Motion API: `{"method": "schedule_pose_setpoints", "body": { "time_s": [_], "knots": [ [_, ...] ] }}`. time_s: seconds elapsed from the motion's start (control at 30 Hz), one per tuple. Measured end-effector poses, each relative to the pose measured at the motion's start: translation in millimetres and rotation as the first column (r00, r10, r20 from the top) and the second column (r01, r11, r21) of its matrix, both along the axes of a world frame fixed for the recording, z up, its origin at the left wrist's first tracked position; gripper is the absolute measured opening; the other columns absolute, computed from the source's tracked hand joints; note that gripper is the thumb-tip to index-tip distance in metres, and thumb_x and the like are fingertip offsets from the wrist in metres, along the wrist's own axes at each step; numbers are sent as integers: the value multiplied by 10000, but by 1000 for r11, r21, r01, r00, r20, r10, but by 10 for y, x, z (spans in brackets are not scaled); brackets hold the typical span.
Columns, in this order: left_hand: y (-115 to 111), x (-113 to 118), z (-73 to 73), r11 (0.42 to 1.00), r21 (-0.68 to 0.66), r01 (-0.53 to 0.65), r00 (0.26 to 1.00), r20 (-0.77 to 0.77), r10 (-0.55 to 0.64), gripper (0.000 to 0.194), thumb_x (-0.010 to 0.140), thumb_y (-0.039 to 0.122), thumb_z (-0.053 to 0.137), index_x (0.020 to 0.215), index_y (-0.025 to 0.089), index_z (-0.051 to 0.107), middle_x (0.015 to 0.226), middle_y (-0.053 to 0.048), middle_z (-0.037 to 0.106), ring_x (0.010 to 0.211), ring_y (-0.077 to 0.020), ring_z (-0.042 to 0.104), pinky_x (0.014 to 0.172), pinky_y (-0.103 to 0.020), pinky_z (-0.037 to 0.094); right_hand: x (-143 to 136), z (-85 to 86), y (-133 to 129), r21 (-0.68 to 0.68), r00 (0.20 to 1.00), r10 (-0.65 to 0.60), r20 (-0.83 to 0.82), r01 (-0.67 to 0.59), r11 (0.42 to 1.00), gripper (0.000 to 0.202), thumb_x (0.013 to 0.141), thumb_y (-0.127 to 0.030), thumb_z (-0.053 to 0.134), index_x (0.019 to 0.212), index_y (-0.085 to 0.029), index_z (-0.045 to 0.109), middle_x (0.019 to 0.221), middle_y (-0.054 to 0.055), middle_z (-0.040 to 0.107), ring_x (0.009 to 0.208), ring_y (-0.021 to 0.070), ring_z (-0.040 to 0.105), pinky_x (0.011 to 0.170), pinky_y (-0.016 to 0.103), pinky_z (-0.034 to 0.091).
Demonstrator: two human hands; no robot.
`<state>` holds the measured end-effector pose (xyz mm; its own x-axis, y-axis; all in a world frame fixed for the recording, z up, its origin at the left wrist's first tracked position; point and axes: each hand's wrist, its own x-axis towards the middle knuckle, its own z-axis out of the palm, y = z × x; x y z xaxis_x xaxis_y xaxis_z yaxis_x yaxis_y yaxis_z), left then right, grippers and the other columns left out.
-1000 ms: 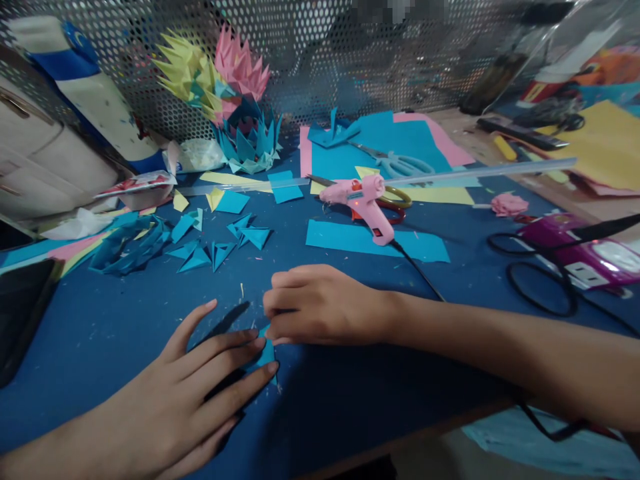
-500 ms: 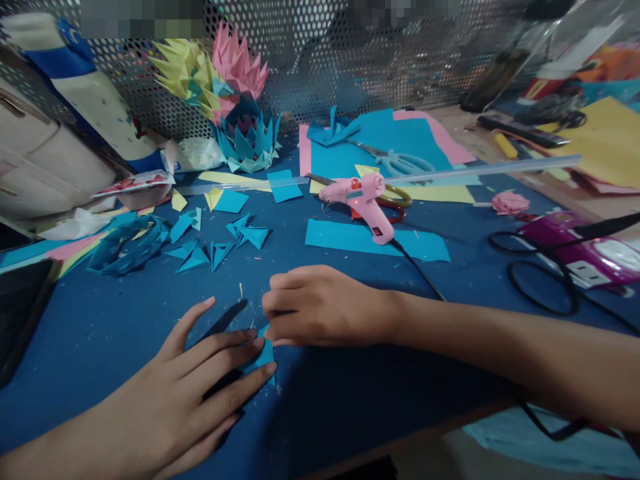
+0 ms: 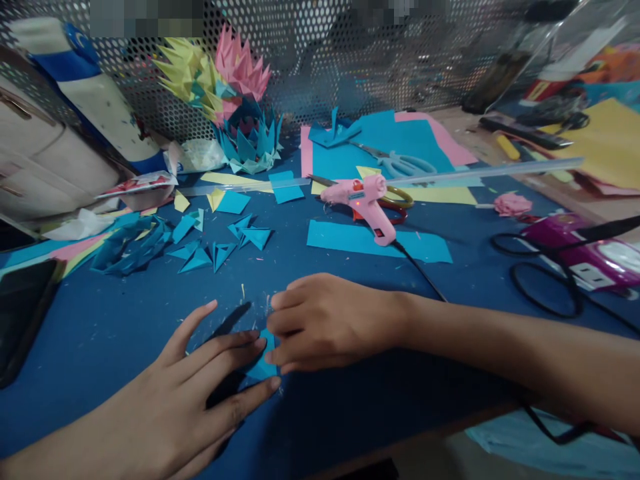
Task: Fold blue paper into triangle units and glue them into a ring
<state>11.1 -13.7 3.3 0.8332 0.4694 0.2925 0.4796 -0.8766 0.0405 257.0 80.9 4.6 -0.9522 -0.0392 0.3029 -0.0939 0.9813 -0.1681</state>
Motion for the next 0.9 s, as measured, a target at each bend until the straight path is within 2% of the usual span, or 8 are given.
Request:
{"method": "schedule_pose_setpoints", "body": {
  "time_s": [0.13, 0.33, 0.5, 0.7, 0.9],
  "knots": [
    [0, -12, -2, 1000, -10, 12, 1000, 6, -12, 313, 957, 317, 562, 1249, 281, 667, 1051, -32, 690, 1111, -232, 586, 1227, -517, 19, 1, -10, -2, -67, 999, 25, 25, -24, 997, 214, 1000, -333, 546, 1101, -216, 693, 773, -2, 586, 726, 164, 467, 642, 320, 328],
    [9, -18, 10, 1000, -23, 4, 1000, -8, -4, 318, 954, 336, 570, 1253, 279, 662, 1128, -15, 692, 1126, -226, 591, 1233, -514, -5, 68, -40, 113, -1, 995, -40, 87, 40, 999, 276, 1016, -390, 507, 1223, -292, 662, 800, 8, 574, 779, 174, 477, 678, 318, 313],
    [7, -10, 6, 1000, -27, 9, 1000, 7, -9, 324, 940, 315, 580, 1249, 258, 663, 1086, -33, 695, 1153, -218, 586, 1238, -511, -13, 88, -39, 180, 26, 991, -80, 111, 77, 997, 308, 1030, -420, 462, 1269, -329, 634, 803, 2, 547, 711, 171, 413, 612, 322, 241],
    [-49, -2, -90, 1000, 27, -2, 999, 33, 1, 303, 961, 283, 590, 1254, 239, 653, 1046, -40, 701, 1146, -207, 599, 1243, -537, 52, 59, -33, 165, 59, 988, -136, 76, 132, 990, 303, 1039, -394, 446, 1235, -290, 653, 749, -3, 503, 674, 171, 375, 602, 327, 219],
    [-43, 74, -59, 985, 164, 48, 999, 11, -51, 308, 963, 190, 505, 1201, 93, 675, 1022, -85, 723, 1056, -243, 654, 1238, -515, 171, 9, -46, 87, 9, 990, -142, 24, 142, 990, 301, 1041, -366, 433, 1125, -232, 688, 794, 10, 553, 684, 167, 392, 608, 319, 257]
  ]
}}
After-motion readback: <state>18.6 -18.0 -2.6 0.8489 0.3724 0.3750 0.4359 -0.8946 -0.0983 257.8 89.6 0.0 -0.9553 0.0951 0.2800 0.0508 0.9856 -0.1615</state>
